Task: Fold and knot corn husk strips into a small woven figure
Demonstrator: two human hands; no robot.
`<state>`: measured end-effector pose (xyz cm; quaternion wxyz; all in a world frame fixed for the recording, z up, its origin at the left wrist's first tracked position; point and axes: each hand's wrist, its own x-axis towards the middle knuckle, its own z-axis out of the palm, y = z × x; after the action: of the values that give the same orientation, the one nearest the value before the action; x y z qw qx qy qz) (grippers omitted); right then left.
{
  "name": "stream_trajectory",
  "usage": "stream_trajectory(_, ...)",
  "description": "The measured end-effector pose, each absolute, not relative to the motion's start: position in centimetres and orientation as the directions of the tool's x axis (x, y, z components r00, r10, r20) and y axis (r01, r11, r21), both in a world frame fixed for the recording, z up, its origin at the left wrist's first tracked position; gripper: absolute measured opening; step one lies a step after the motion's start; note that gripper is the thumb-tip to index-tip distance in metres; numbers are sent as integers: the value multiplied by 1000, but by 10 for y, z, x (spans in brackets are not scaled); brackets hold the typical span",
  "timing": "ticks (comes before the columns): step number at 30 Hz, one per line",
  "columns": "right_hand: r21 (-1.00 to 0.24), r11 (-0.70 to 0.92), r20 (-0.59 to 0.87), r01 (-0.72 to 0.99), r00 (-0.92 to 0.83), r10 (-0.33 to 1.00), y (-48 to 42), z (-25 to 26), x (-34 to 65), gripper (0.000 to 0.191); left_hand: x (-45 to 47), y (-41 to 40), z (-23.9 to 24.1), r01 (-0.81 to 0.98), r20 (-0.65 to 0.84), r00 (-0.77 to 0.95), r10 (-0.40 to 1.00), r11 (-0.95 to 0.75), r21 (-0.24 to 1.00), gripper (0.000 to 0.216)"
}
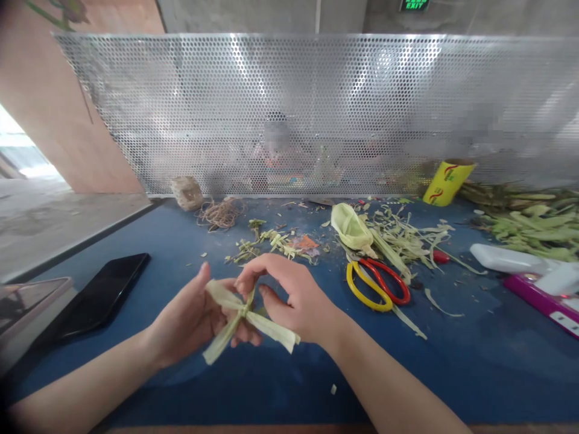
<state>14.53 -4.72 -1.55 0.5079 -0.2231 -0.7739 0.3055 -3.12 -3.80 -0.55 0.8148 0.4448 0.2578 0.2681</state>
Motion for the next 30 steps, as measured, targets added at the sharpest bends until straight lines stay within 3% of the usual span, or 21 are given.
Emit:
stream_trajectory(3, -833, 522, 548, -186, -416, 726, -47, -18, 142, 38, -32, -38, -6, -128, -272, 794, 544, 586, 800, 79)
stream_trajectory(7, -900, 339, 435, -274, -504, 746, -49, -20, 136, 39, -30, -41, -9, -29, -299, 834, 464, 577, 816, 45)
stream_trajectory(10, -895, 401, 444, -193, -456, 771, -47, -19, 133, 37, -26, -46, -13, -81, -255, 814, 522, 537, 840, 21)
stream_trajectory(13, -834, 552, 543, -22, -209, 813, -41, -18, 134, 29, -22, -46, -14, -211, -207, 730, 652, 503, 838, 16)
stream_trajectory(16, -806, 573, 578, 147, -17, 816, -36, -15, 141, 24, -23, -42, -12, -334, -192, 574, 796, 441, 833, 13)
stream_trajectory(20, -753, 600, 574, 269, -176, 800, -39, -13, 145, 25, -28, -38, -5, -507, -173, 498, 850, 448, 736, 28)
stream_trajectory(23, -709, 608, 586, 358, -182, 790, -43, -12, 141, 15, -30, -38, -2, -593, -114, 517, 848, 451, 666, 46)
stream_trajectory(26, -661, 617, 602, 428, -189, 776, -44, -13, 137, 14, -30, -39, -4, -577, -105, 515, 850, 435, 691, 37)
stream_trajectory(30, -599, 672, 656, 435, -215, 724, -40, -13, 139, 5, -29, -38, -8, -463, -87, 476, 875, 333, 822, 16)
